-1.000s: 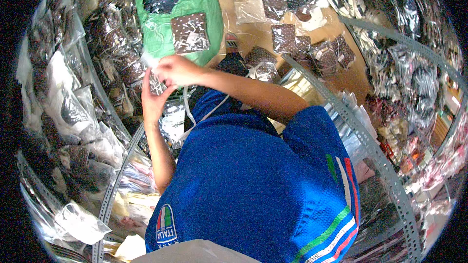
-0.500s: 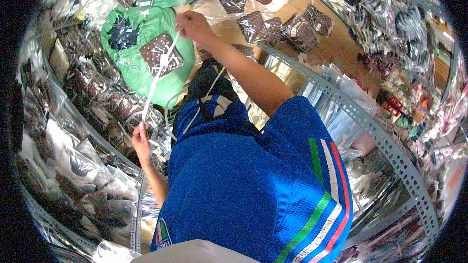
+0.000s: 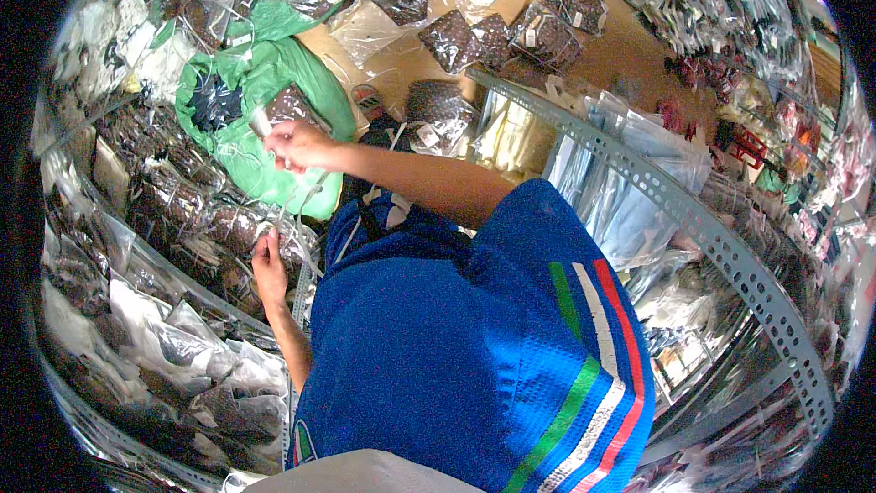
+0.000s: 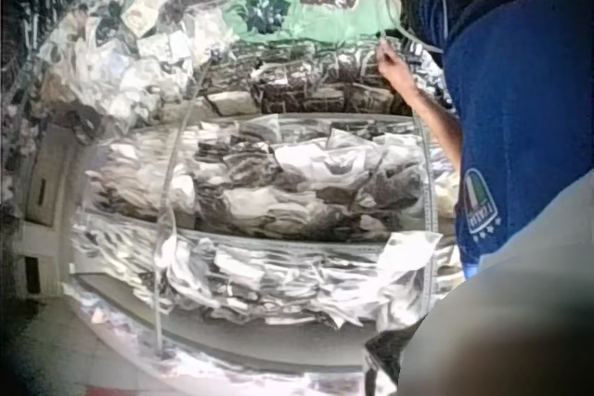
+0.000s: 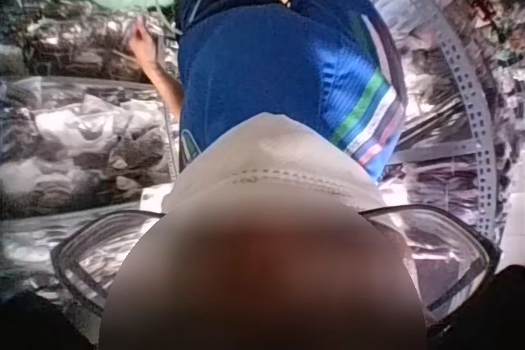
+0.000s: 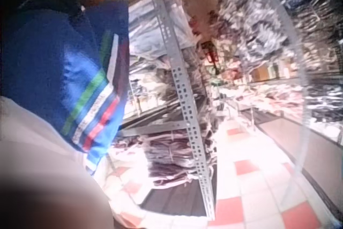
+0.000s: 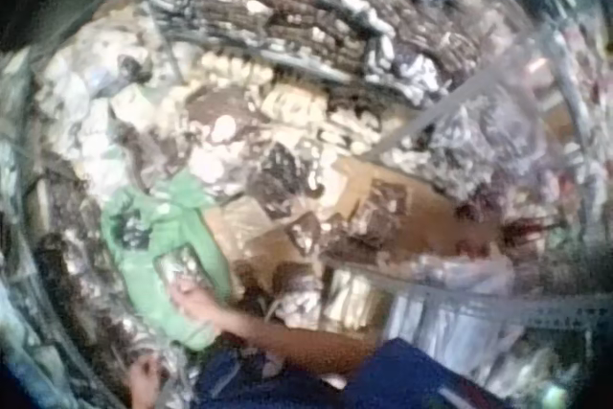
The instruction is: The person stands on a large green sack and uses white plastic ties to bundle and secure a stack of packaged polka-dotted garments. They repeatedly wrap the ties around the bundle, pull them tight, and tie knots to secure the package.
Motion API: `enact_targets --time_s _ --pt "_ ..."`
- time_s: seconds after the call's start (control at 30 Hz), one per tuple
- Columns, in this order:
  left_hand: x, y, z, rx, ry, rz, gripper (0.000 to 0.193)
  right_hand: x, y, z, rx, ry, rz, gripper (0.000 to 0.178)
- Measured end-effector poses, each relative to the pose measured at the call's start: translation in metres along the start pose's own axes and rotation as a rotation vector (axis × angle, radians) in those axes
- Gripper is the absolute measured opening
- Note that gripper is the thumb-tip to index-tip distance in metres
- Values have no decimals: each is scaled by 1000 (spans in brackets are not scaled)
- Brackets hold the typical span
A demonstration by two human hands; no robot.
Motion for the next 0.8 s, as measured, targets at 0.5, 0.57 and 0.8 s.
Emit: enact_targets --time_s 0.5,0.57,0.8 --pt "-2 0 -37 -160 163 -123 43 -8 2 62 -288 38 107 29" --pt "-7 0 -43 -97 49 -98 39 -17 6 36 -174 9 46 29" --pt "141 35 57 -428 -203 127 67 -11 17 232 -547 177 467 16"
Point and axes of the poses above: each hand's wrist, its own y-axis away from the middle knuckle, its own z-axis out of the back of the hand, x = y × z, the point moved 4 cm from there along -y, towards the middle knuckle
